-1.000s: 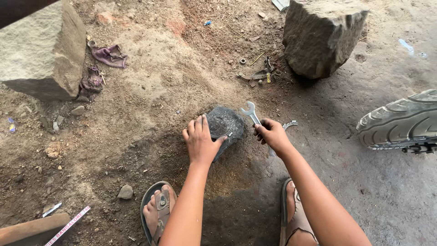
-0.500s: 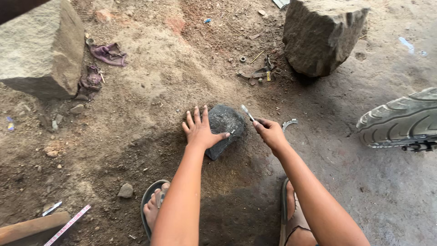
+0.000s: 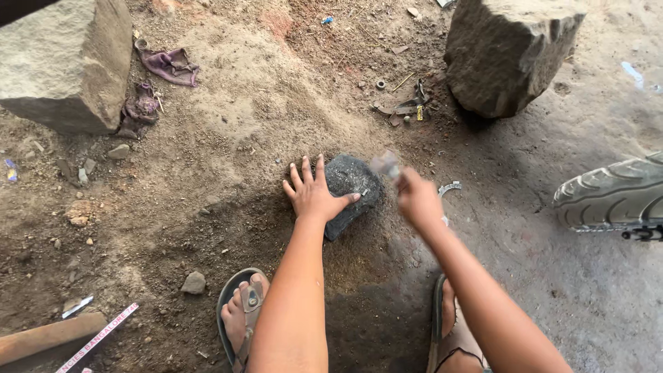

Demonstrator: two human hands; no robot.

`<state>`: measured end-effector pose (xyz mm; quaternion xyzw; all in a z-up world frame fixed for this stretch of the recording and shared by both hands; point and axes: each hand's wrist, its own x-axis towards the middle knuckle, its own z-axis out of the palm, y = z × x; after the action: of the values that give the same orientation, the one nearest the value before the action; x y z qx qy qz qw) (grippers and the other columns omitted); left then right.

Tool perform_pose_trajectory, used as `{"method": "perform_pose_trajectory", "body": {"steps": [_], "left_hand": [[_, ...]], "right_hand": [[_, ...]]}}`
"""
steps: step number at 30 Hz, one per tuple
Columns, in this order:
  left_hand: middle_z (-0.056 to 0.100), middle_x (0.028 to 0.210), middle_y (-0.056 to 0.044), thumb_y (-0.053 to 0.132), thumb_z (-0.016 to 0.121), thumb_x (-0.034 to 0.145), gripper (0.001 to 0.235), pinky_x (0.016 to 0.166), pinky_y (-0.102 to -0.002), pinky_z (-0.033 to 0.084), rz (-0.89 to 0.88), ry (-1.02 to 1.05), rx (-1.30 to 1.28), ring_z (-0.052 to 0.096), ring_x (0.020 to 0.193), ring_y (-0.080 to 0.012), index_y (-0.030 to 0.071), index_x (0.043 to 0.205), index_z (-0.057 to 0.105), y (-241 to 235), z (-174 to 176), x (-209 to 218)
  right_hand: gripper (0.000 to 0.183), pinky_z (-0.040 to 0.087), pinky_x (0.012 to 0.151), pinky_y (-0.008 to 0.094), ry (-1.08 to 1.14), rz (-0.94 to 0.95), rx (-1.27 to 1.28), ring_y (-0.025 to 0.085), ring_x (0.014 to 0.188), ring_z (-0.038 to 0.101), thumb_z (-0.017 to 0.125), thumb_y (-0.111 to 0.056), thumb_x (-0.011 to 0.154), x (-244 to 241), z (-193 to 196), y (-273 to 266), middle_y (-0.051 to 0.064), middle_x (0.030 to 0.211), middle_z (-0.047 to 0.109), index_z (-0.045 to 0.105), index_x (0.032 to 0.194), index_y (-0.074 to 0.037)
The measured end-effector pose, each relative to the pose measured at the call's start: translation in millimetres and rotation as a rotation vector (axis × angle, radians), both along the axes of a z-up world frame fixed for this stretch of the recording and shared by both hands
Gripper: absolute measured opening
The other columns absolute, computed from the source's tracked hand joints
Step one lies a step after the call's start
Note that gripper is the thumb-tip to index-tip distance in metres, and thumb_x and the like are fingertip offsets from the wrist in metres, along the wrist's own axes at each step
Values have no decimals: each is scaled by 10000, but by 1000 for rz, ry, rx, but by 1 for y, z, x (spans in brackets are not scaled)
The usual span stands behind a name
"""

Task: The person uses a wrench to repeatedly strike a small metal ring resting on a stone. The person holds the ring steady with their left hand while striking it with the wrench in their right hand. The person occasionally repositions the ring on the stone during the process.

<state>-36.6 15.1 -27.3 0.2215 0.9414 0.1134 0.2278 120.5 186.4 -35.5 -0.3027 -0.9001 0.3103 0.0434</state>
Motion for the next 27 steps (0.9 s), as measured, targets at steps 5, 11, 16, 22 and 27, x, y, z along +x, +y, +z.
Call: {"method": "perform_pose_trajectory", "body": {"steps": [5, 11, 16, 22, 27], "left_hand": [[48, 1720, -110, 856, 785, 564, 1383, 1229, -611, -15, -4, -13, -12, -35, 1573, -381, 270, 1633, 131, 2, 1, 1], [38, 1719, -97, 845, 771, 575, 1376, 1233, -607, -19, 0, -37, -31, -42, 1577, -364, 286, 1640, 103, 2, 7, 0], [28, 1725, -107, 845, 765, 592, 1370, 1228, -606, -13, -21, -15, -28, -33, 1572, -374, 261, 1641, 105, 4, 12, -6], [18, 1726, -103, 853, 752, 611, 1344, 1239, -592, -25, -12, -29, -25, -32, 1582, -368, 267, 1638, 112, 1, 12, -2], [1, 1737, -70, 836, 750, 621, 1341, 1220, -605, -15, -15, -55, 12, -28, 1566, -367, 266, 1637, 87, -2, 17, -1]], "right_hand": [[189, 518, 683, 538, -87, 61, 71, 427, 808, 676, 649, -275, 978, -5, 10, -11, 174, 852, 710, 702, 1003, -95], [207, 540, 662, 510, 129, -231, -98, 383, 719, 687, 545, -282, 1034, -6, 24, -7, 165, 795, 694, 615, 1011, -88], [197, 518, 628, 543, -175, 155, 281, 404, 721, 668, 647, -280, 922, -3, 24, -2, 179, 772, 696, 685, 863, -96], [277, 509, 663, 523, 502, -266, -95, 411, 670, 623, 494, -249, 1126, -8, 24, 9, 209, 766, 628, 574, 955, -45], [297, 524, 667, 531, -185, 28, 113, 408, 762, 680, 588, -357, 998, -3, 9, -20, 190, 829, 713, 709, 933, -93]]}}
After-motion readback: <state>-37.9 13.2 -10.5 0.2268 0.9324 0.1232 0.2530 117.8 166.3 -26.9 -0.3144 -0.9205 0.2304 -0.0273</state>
